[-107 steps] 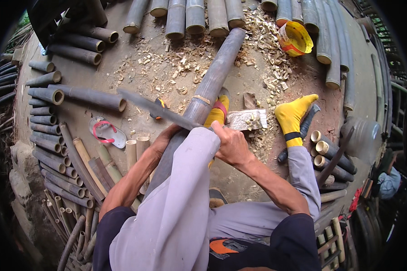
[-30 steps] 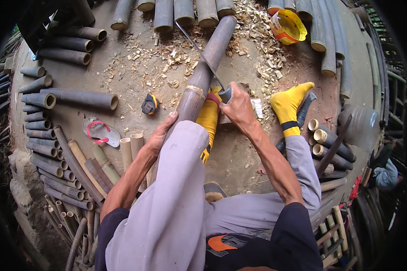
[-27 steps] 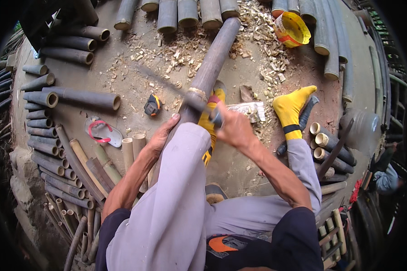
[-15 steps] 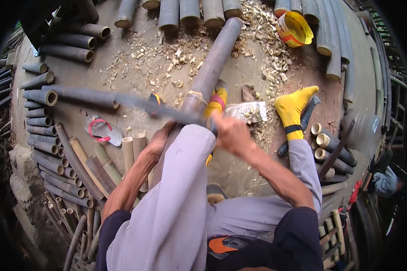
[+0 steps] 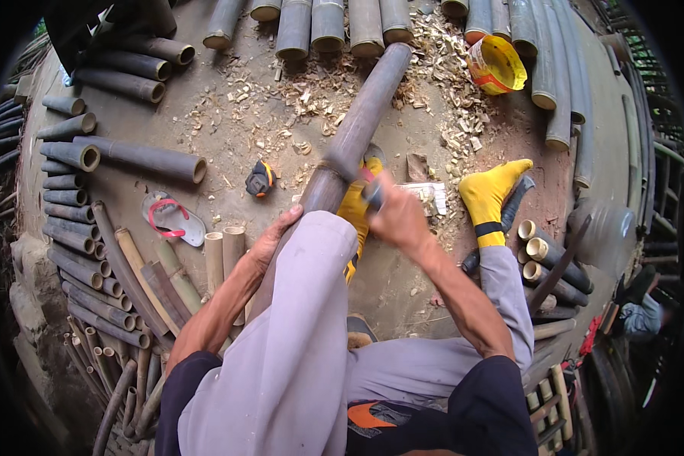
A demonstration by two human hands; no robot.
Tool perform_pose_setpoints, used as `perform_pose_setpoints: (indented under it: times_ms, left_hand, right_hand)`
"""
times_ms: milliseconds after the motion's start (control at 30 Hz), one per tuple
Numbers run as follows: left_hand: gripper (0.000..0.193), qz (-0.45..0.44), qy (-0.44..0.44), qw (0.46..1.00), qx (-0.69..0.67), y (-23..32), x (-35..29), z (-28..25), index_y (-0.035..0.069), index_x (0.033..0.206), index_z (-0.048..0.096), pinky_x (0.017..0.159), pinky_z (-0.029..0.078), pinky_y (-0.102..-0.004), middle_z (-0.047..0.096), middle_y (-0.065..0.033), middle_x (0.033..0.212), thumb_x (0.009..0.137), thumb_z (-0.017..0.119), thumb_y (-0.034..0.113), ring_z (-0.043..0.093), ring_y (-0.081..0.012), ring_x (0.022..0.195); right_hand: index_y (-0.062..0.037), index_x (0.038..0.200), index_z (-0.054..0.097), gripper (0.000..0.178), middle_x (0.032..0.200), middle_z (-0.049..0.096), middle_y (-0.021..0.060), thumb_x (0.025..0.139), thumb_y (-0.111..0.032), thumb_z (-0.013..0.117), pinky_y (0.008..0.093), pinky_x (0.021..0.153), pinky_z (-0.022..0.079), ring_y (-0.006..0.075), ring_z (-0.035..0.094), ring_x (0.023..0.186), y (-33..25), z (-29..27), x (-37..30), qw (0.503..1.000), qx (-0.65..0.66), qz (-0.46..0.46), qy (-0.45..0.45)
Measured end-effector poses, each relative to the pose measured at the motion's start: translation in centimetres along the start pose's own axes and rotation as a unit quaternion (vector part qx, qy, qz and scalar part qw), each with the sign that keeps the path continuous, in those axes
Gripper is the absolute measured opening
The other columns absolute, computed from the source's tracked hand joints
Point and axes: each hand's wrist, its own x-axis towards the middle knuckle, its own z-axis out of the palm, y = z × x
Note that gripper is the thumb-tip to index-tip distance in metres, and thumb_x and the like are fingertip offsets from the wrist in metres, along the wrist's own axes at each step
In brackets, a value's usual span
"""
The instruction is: The person sits on the ground and uses a knife to shave the outer layer of a bamboo pole. They hold the pole with their left hand and scrape the surface with the knife in their right hand, creating wood shavings. The person rotates the pole to work on different sections.
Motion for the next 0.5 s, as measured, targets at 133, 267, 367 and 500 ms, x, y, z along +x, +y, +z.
perform_pose_setpoints:
  times_ms: [133, 267, 367, 500]
  left_hand:
    - [0.055, 0.04, 0.021, 0.999, -0.014, 0.2, -1.2, 2.4, -0.002, 0.122, 0.052, 0.091, 0.05, -0.0342, 0.063, -0.0145, 0.111, 0.089, 0.057, 0.042, 0.063, -0.0211, 0.099]
    - [0.05, 0.014, -0.014, 0.999, 0.038, 0.9, 0.1, 0.1, -0.001, 0.123, 0.053, 0.095, 0.048, -0.0337, 0.062, -0.0131, 0.114, 0.092, 0.05, 0.039, 0.062, -0.0218, 0.101]
    - [0.05, 0.044, 0.002, 0.999, -0.009, 0.1, -0.2, 0.8, -0.002, 0.123, 0.053, 0.096, 0.047, -0.0334, 0.063, -0.0138, 0.112, 0.092, 0.052, 0.038, 0.063, -0.0218, 0.099]
    - [0.051, 0.029, -0.053, 0.998, -0.002, -0.2, -0.1, -0.6, -0.001, 0.123, 0.052, 0.095, 0.048, -0.0344, 0.062, -0.0137, 0.114, 0.089, 0.06, 0.036, 0.062, -0.0211, 0.102]
  right_hand:
    - [-0.005, 0.09, 0.047, 0.022, 0.067, 0.063, 0.0218, 0.073, 0.0, 0.062, 0.0474, 0.052, 0.054, 0.0359, 0.065, 0.058, -0.9, 1.1, -1.4, 0.998, -0.028, -0.051, -0.003]
    - [-0.0024, 0.089, 0.045, 0.016, 0.062, 0.062, 0.0205, 0.079, -0.002, 0.058, 0.0447, 0.049, 0.053, 0.0365, 0.065, 0.057, 1.2, -0.5, 1.9, 0.998, 0.002, 0.027, 0.049]
    - [-0.0033, 0.087, 0.047, 0.017, 0.062, 0.061, 0.0195, 0.077, -0.005, 0.061, 0.0426, 0.048, 0.052, 0.0348, 0.064, 0.055, -2.1, 1.2, -1.9, 0.994, -0.059, -0.086, -0.028]
    - [-0.0038, 0.087, 0.049, 0.017, 0.063, 0.062, 0.0187, 0.076, -0.006, 0.062, 0.0404, 0.05, 0.052, 0.0335, 0.064, 0.056, 0.4, 1.1, 0.0, 0.999, -0.018, 0.006, 0.034]
